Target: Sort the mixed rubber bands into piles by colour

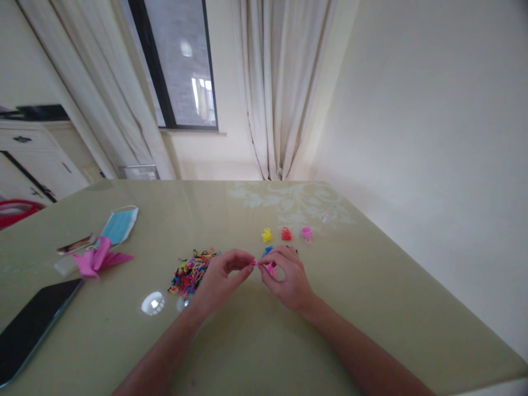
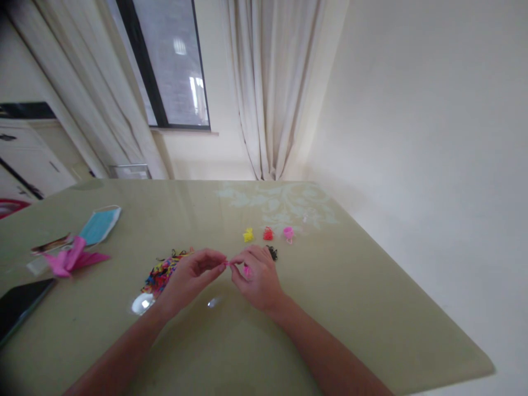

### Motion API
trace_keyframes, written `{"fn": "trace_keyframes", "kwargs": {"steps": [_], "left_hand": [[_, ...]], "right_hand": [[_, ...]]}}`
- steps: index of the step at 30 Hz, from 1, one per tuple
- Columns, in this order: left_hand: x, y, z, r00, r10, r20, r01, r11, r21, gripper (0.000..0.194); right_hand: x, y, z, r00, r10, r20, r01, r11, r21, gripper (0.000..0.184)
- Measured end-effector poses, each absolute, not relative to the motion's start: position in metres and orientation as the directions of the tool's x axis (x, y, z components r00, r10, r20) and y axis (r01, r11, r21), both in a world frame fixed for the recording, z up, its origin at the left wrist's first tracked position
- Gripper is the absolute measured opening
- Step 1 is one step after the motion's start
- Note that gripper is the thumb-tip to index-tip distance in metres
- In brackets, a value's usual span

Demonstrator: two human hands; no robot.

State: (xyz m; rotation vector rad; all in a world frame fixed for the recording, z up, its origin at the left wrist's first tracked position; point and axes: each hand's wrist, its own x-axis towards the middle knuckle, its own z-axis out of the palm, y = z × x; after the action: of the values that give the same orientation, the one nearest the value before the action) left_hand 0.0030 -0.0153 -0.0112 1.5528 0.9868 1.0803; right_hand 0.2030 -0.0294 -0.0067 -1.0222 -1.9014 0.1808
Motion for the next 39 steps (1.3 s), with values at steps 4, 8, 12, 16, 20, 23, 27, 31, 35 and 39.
{"fn": "trace_keyframes", "kwargs": {"steps": [4, 8, 12, 16, 20, 23, 27, 31, 35, 39], "left_hand": [[0.003, -0.015, -0.009, 0.307, 0.936, 0.173, 0.099, -0.212, 0.972, 0.026], [-0.005, -0.012, -0.009, 0.268, 0.939, 0.215, 0.348, -0.303, 0.887, 0.023], [-0.024, -0.009, -0.015, 0.176, 0.936, 0.303, 0.831, -0.307, 0.465, 0.022], [-0.035, -0.008, -0.018, 0.144, 0.966, 0.216, 0.968, -0.183, 0.174, 0.027], [-0.035, -0.005, -0.018, 0.166, 0.971, 0.172, 0.971, -0.191, 0.145, 0.029], [-0.036, -0.002, -0.018, 0.169, 0.969, 0.179, 0.966, -0.199, 0.164, 0.029], [-0.037, 0.0, -0.019, 0.156, 0.967, 0.2, 0.959, -0.197, 0.203, 0.028], [-0.037, 0.001, -0.017, 0.136, 0.963, 0.232, 0.948, -0.195, 0.25, 0.029], [-0.04, 0.003, -0.017, 0.121, 0.959, 0.258, 0.925, -0.203, 0.322, 0.031], [-0.039, 0.003, -0.016, 0.048, 0.955, 0.292, 0.817, -0.206, 0.538, 0.028]], "right_hand": [[0.205, -0.03, 0.0, -0.157, 0.783, 0.602, 0.466, 0.596, -0.654, 0.006], [0.219, -0.027, 0.013, -0.054, 0.875, 0.48, 0.194, 0.481, -0.855, 0.005], [0.234, -0.026, 0.024, -0.026, 0.918, 0.396, -0.074, 0.394, -0.916, 0.014], [0.241, -0.031, 0.031, -0.006, 0.915, 0.403, -0.155, 0.398, -0.904, 0.02], [0.245, -0.032, 0.037, -0.043, 0.909, 0.414, -0.136, 0.405, -0.904, 0.02], [0.249, -0.027, 0.037, -0.134, 0.928, 0.348, -0.002, 0.351, -0.937, 0.019], [0.254, -0.016, 0.026, -0.278, 0.94, 0.197, 0.34, 0.288, -0.895, 0.017], [0.25, -0.013, 0.007, -0.369, 0.916, 0.156, 0.51, 0.341, -0.79, 0.01], [0.244, -0.014, -0.006, -0.363, 0.919, 0.152, 0.56, 0.346, -0.753, 0.003], [0.244, -0.015, -0.007, -0.354, 0.908, 0.224, 0.597, 0.404, -0.693, 0.011]]}}
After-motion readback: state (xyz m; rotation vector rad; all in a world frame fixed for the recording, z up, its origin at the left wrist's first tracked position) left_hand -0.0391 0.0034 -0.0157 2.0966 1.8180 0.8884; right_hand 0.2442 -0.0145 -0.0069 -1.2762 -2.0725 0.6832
